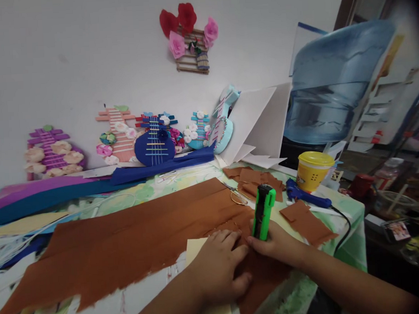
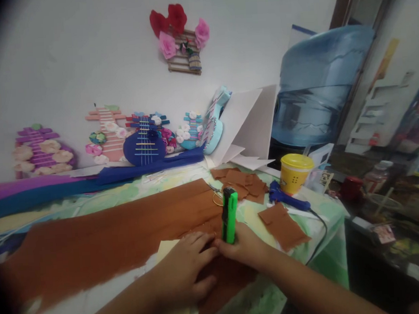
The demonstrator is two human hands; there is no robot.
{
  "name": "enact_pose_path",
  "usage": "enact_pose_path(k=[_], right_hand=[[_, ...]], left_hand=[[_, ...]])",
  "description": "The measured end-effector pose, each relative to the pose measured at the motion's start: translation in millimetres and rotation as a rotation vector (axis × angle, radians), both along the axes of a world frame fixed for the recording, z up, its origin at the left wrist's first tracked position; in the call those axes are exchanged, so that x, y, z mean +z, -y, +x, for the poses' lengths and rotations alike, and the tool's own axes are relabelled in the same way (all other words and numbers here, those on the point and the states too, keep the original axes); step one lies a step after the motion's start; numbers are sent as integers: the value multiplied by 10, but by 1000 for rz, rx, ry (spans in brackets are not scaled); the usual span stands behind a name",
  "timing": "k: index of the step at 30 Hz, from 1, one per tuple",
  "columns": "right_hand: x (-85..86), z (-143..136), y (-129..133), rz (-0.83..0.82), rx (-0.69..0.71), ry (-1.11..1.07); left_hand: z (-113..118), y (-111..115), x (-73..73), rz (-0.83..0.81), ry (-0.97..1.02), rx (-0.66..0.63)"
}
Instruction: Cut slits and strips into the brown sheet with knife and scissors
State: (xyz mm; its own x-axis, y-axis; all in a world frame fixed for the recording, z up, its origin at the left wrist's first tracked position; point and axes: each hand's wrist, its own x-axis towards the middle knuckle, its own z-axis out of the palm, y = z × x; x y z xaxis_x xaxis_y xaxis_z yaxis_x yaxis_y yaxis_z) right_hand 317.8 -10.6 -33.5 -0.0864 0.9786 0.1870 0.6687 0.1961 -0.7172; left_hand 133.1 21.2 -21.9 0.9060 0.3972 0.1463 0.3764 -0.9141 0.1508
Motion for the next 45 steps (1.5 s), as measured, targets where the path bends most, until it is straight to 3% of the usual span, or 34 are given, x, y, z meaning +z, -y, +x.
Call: enact_pose_path(k=[6,17,25,28,33,38,45], right_hand=[[-35,58,-16,-99,16,-105],[-24,56,14,-36,19,-136],[-60,98,12,-88,-63,-366],[-69,114,8,-142,-29,-418],[-70,112,7,-152,63,-398],[-77,130,35,-139,3,-392],[-64,109,52,-56,69,-245]], left_hand=[[0,-7,-11,14,14,-1],[9,8,16,12,-7,-11],[6,19,20,4,-12,-5],[9,13,16,5,-11,-8],[10,12,36,25,-13,-50],[3,22,36,48,9,-68],[31,8,51,99,16,-202]])
